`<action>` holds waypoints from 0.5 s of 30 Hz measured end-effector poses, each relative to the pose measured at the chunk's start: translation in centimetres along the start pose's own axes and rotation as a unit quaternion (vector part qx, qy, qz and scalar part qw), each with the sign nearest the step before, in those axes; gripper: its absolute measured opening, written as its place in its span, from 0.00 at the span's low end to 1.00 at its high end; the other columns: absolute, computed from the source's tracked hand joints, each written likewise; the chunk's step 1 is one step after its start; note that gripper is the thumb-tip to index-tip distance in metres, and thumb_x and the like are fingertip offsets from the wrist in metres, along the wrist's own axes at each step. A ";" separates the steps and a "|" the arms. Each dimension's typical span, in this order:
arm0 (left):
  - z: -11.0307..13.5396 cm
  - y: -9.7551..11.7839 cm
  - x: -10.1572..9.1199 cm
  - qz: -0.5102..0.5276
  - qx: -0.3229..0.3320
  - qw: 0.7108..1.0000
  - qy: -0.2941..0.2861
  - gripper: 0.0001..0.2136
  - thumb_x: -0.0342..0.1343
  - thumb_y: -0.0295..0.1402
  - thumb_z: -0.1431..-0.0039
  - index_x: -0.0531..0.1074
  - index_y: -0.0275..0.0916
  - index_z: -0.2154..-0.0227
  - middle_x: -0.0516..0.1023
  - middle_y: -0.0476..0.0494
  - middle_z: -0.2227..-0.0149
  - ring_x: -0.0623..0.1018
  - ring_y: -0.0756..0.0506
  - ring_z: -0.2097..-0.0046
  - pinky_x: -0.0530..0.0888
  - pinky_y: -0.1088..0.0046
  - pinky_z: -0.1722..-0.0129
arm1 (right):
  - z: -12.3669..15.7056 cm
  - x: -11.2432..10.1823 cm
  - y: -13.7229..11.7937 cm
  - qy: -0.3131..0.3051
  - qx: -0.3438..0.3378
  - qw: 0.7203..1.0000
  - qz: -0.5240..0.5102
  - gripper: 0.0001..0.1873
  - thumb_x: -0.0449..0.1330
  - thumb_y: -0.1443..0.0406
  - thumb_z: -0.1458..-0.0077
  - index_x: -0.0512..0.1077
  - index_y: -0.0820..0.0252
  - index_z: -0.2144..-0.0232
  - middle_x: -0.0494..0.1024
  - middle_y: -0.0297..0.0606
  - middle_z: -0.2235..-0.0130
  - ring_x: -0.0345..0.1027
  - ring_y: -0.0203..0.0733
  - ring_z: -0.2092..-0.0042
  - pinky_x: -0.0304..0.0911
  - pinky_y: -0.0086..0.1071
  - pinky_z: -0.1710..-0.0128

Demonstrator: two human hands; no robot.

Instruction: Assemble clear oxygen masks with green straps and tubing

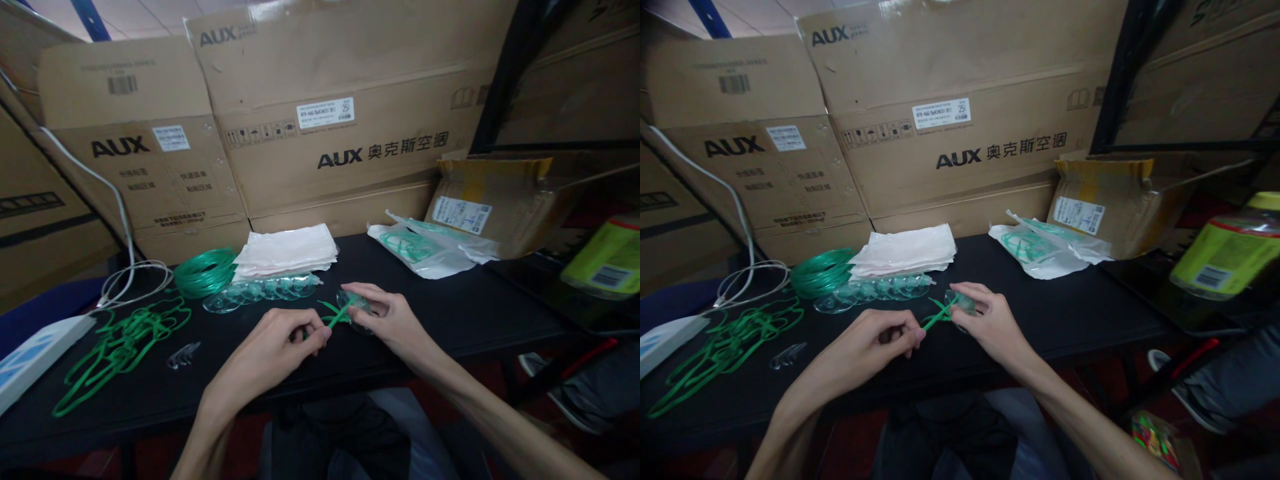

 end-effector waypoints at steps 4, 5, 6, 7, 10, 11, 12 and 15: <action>0.8 0.0 -0.7 0.032 -0.022 0.998 -0.051 0.15 0.54 0.39 0.34 0.75 0.38 0.74 0.77 0.53 0.77 0.71 0.52 0.74 0.64 0.79 0.72 | -0.1 -0.7 0.3 0.071 0.038 0.996 -0.029 0.26 0.70 0.61 0.54 0.81 0.64 0.52 0.78 0.47 0.47 0.77 0.46 0.54 0.75 0.36 0.54; 1.0 0.0 -0.8 0.039 -0.027 0.997 -0.055 0.15 0.54 0.40 0.35 0.75 0.38 0.75 0.76 0.53 0.78 0.71 0.52 0.74 0.64 0.79 0.72 | -0.1 -0.8 0.4 0.081 0.047 0.995 -0.036 0.27 0.70 0.60 0.54 0.80 0.64 0.50 0.78 0.47 0.47 0.77 0.46 0.55 0.76 0.36 0.56; 1.1 0.0 -0.9 0.042 -0.033 0.997 -0.050 0.16 0.54 0.42 0.34 0.75 0.38 0.74 0.74 0.53 0.79 0.71 0.52 0.74 0.64 0.79 0.72 | -0.1 -0.8 0.5 0.082 0.051 0.994 -0.040 0.28 0.70 0.59 0.54 0.80 0.64 0.49 0.78 0.47 0.46 0.77 0.46 0.56 0.77 0.36 0.58; 1.2 -0.1 -1.0 0.039 -0.040 0.998 -0.034 0.16 0.54 0.44 0.35 0.76 0.38 0.72 0.73 0.54 0.79 0.71 0.52 0.75 0.63 0.78 0.73 | 0.0 -0.7 0.5 0.075 0.051 0.995 -0.039 0.28 0.70 0.58 0.54 0.80 0.63 0.49 0.78 0.47 0.46 0.77 0.46 0.56 0.77 0.36 0.59; 0.8 -0.2 -0.7 -0.002 -0.055 0.997 0.047 0.18 0.57 0.51 0.38 0.79 0.43 0.58 0.70 0.55 0.78 0.69 0.51 0.75 0.61 0.77 0.73 | 0.1 -0.2 0.2 0.035 0.033 0.999 -0.018 0.27 0.70 0.58 0.53 0.80 0.62 0.50 0.77 0.46 0.45 0.77 0.45 0.56 0.77 0.35 0.61; 0.5 -0.2 -0.4 -0.023 -0.051 0.996 0.067 0.19 0.58 0.52 0.39 0.78 0.45 0.54 0.70 0.55 0.77 0.70 0.50 0.74 0.61 0.77 0.73 | 0.1 -0.1 0.0 0.021 0.030 0.999 -0.008 0.27 0.70 0.57 0.52 0.80 0.61 0.49 0.76 0.46 0.45 0.77 0.43 0.58 0.77 0.34 0.61; 0.2 -0.2 0.2 -0.042 -0.044 0.995 0.077 0.19 0.59 0.52 0.39 0.77 0.47 0.51 0.71 0.55 0.75 0.70 0.49 0.73 0.61 0.76 0.72 | 0.2 0.0 -0.1 0.007 0.029 1.000 0.001 0.28 0.69 0.57 0.50 0.79 0.61 0.48 0.77 0.46 0.46 0.77 0.42 0.59 0.76 0.34 0.61; -0.9 0.1 2.1 -0.086 -0.015 0.994 0.060 0.16 0.60 0.49 0.39 0.76 0.50 0.51 0.73 0.54 0.73 0.74 0.48 0.70 0.61 0.75 0.70 | 0.4 0.1 -0.6 -0.023 0.017 0.999 0.034 0.28 0.66 0.57 0.47 0.77 0.62 0.46 0.78 0.46 0.48 0.77 0.43 0.57 0.75 0.35 0.57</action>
Point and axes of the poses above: each hand's wrist, its own z-axis away from the middle knuckle, its own x-axis out of the palm, y = z × x, the point moved 3 cm from there along -z, towards the middle knuckle
